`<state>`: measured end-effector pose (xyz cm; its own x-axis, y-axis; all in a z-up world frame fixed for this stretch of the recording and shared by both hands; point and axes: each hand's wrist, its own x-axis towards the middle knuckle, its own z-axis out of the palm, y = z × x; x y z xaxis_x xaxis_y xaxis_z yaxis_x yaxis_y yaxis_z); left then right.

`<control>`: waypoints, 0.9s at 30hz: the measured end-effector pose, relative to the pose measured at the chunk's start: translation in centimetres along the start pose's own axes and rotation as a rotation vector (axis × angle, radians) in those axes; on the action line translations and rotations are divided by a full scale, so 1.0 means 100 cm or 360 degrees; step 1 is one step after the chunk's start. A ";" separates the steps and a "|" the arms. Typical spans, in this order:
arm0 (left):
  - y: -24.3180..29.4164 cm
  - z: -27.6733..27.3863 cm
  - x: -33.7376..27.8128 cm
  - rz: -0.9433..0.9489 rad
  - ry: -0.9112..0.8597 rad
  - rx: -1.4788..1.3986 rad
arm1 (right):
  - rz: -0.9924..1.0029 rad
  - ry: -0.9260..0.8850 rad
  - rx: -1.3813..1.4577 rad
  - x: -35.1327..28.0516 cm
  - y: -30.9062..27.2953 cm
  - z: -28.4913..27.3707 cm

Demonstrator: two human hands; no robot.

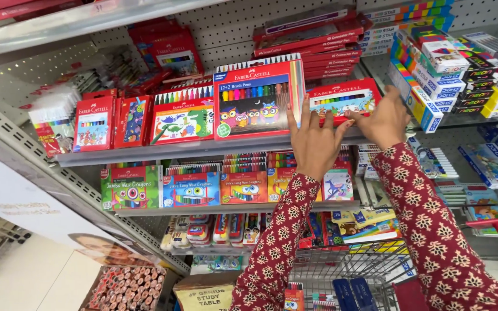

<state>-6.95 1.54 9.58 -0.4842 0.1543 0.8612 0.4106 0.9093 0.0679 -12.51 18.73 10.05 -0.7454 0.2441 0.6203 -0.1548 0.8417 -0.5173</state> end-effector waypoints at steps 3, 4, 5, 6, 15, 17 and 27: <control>-0.001 -0.006 0.000 -0.0037 -0.0013 -0.0068 | 0.0245 -0.0046 0.0692 -0.013 -0.030 -0.021; -0.001 -0.006 -0.001 -0.0035 -0.0016 -0.0071 | 0.0249 -0.0045 0.0689 -0.011 -0.021 -0.013; -0.001 -0.005 -0.002 -0.0053 -0.0033 -0.0115 | -0.0005 0.0172 0.0413 -0.008 -0.011 -0.004; -0.001 -0.004 -0.002 -0.0071 -0.0051 -0.0160 | -0.0265 0.0377 0.0132 -0.006 -0.001 0.005; -0.008 -0.002 -0.002 0.0008 -0.0102 -0.0074 | 0.0497 -0.0424 -0.0267 0.015 -0.027 0.001; -0.009 -0.002 -0.002 -0.0002 -0.0111 -0.0098 | 0.0443 -0.0294 -0.0145 0.017 -0.020 0.004; -0.012 -0.002 -0.001 -0.0029 -0.0156 -0.0166 | 0.0507 0.0071 0.0886 0.021 -0.003 -0.008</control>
<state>-7.19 0.33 9.50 -0.5633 0.1799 0.8065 0.4767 0.8680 0.1393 -13.54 19.40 11.95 -0.7846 0.4709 0.4033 -0.2525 0.3514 -0.9015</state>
